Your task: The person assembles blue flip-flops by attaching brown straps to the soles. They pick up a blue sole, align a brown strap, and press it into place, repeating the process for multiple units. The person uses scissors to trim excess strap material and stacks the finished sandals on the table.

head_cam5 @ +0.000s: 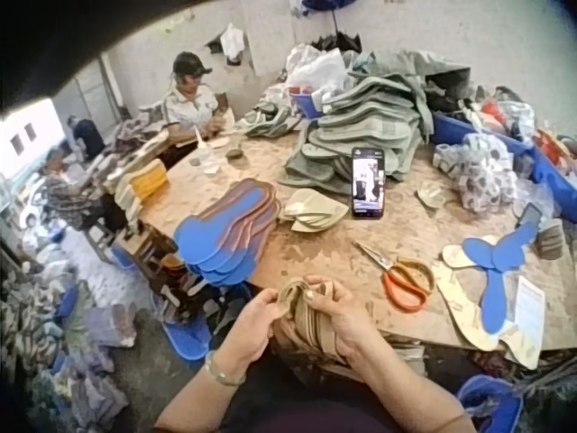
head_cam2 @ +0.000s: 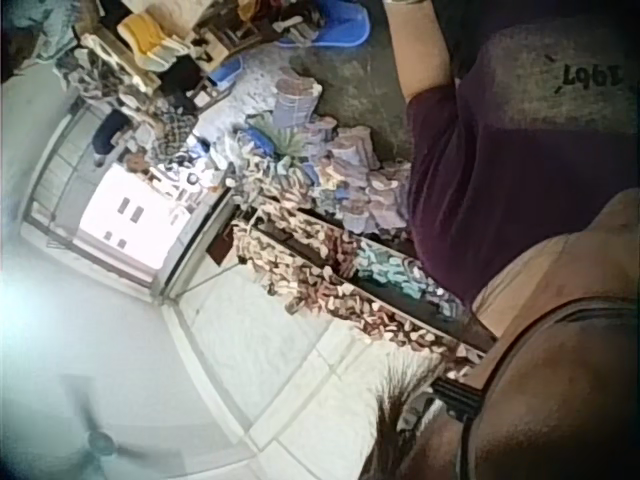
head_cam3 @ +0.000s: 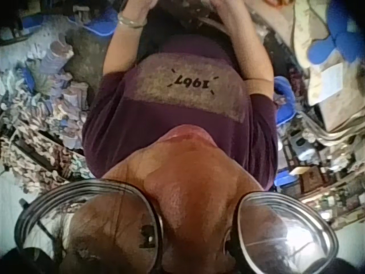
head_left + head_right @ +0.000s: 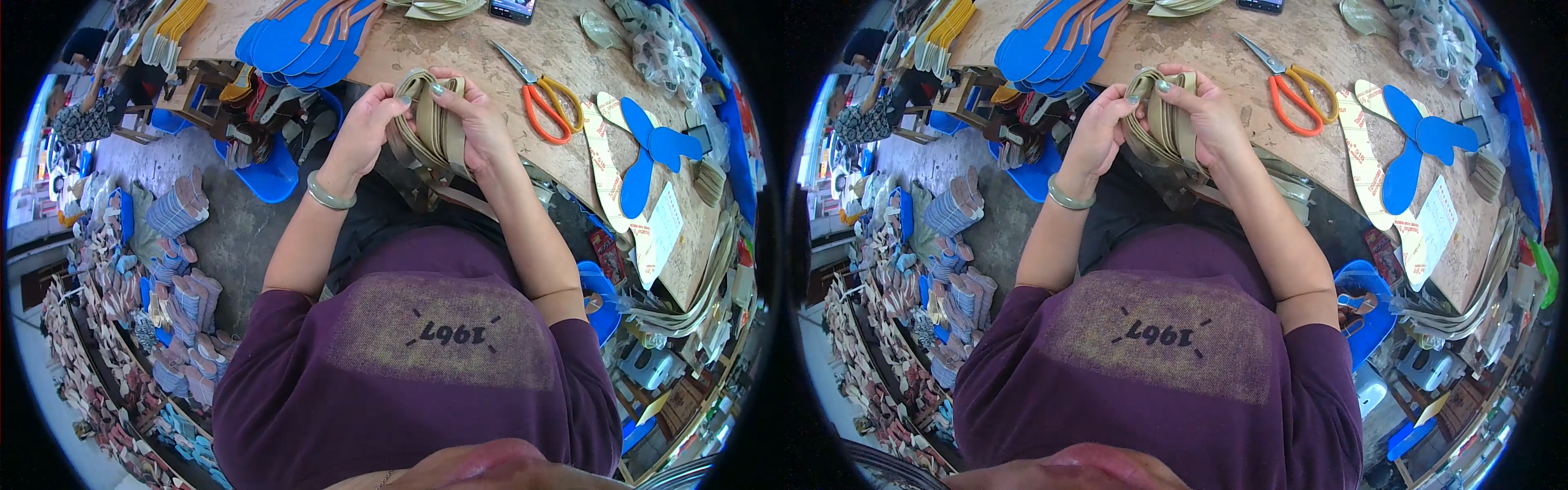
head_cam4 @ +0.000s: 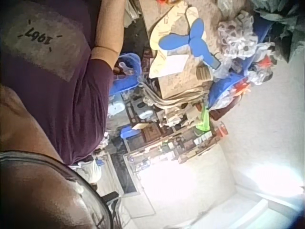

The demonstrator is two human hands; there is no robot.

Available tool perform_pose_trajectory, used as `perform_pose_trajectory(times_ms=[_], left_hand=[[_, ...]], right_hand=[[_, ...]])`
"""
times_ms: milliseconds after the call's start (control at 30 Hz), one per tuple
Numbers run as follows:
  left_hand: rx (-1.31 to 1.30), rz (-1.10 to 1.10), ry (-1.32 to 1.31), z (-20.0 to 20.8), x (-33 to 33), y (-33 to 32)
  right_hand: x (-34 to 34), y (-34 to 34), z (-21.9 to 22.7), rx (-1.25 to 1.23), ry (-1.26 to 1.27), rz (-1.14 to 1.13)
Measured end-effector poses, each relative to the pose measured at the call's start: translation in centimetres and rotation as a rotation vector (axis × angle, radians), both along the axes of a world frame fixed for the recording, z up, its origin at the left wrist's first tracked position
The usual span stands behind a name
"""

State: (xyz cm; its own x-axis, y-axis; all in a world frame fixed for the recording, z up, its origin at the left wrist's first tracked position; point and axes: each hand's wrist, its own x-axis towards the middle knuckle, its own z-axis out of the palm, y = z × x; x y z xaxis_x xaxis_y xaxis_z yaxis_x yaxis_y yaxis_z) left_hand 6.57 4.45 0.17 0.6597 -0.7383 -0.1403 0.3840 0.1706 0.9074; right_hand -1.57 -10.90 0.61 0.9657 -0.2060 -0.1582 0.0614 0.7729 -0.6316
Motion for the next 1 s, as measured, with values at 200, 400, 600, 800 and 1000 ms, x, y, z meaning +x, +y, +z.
perform_pose_trajectory(times_ms=[200,400,600,800,1000], left_hand=[[-0.072,0.163,-0.051,-0.3,-1.4,-1.7],[-0.045,0.109,-0.061,0.4,-2.3,-3.2],[-0.028,0.052,-0.133,0.7,-1.8,-2.9],[0.001,-0.019,-0.134,1.5,-1.4,-2.2],[-0.228,-0.156,0.359,2.6,-1.2,-1.7]], right_hand=[[0.1,0.6,-0.2,-0.07,0.055,-0.17],[-0.8,0.8,0.1,-0.037,-0.017,-0.273],[-1.5,0.3,1.1,-0.144,-0.058,-0.272],[-1.7,0.1,1.5,-0.456,-0.054,-0.204],[-1.9,-0.4,2.4,-0.374,-0.096,-0.432]])
